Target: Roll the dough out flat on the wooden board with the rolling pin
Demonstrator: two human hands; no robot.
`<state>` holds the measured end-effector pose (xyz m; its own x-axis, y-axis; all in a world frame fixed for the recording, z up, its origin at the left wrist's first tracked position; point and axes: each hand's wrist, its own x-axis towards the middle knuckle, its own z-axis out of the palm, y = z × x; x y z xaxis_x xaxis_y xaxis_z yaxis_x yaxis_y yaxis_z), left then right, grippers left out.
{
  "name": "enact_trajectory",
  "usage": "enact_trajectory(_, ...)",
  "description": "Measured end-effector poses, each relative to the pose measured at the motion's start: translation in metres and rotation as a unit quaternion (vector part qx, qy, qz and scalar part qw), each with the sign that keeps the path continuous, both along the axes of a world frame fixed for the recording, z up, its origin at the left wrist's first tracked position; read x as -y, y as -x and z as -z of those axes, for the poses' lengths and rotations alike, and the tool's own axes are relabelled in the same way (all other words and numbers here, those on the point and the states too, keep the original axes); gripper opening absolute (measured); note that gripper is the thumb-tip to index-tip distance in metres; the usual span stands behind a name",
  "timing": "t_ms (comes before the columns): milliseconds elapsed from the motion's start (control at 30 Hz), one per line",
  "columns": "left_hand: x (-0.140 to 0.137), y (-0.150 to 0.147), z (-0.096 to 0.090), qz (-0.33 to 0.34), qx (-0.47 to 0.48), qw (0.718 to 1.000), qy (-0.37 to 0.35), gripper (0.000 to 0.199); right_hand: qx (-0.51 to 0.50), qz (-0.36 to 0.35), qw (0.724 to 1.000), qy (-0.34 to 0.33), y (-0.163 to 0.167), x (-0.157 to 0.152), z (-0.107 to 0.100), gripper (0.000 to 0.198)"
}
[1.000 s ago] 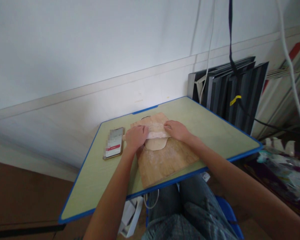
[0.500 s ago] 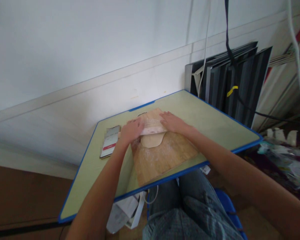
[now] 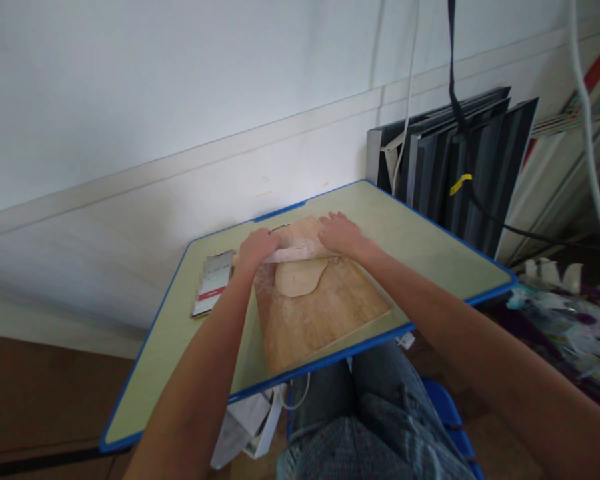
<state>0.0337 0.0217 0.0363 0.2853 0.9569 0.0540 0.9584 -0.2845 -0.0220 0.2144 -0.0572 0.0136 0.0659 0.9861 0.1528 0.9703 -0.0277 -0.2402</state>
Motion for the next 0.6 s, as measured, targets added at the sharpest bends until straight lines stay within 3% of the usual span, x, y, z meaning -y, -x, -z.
enact_trajectory(167, -0.011, -0.004, 0.002, -0.003, 0.023, 1.000, -0.002, 0.042, -0.005, 0.052, 0.998, -0.027, 0.003, -0.002, -0.009, 0.037)
enact_trajectory(600, -0.033, -0.012, 0.005, 0.013, 0.049, 0.998, -0.034, 0.036, 0.009, 0.043, 0.999, -0.026, 0.005, -0.007, -0.012, 0.034)
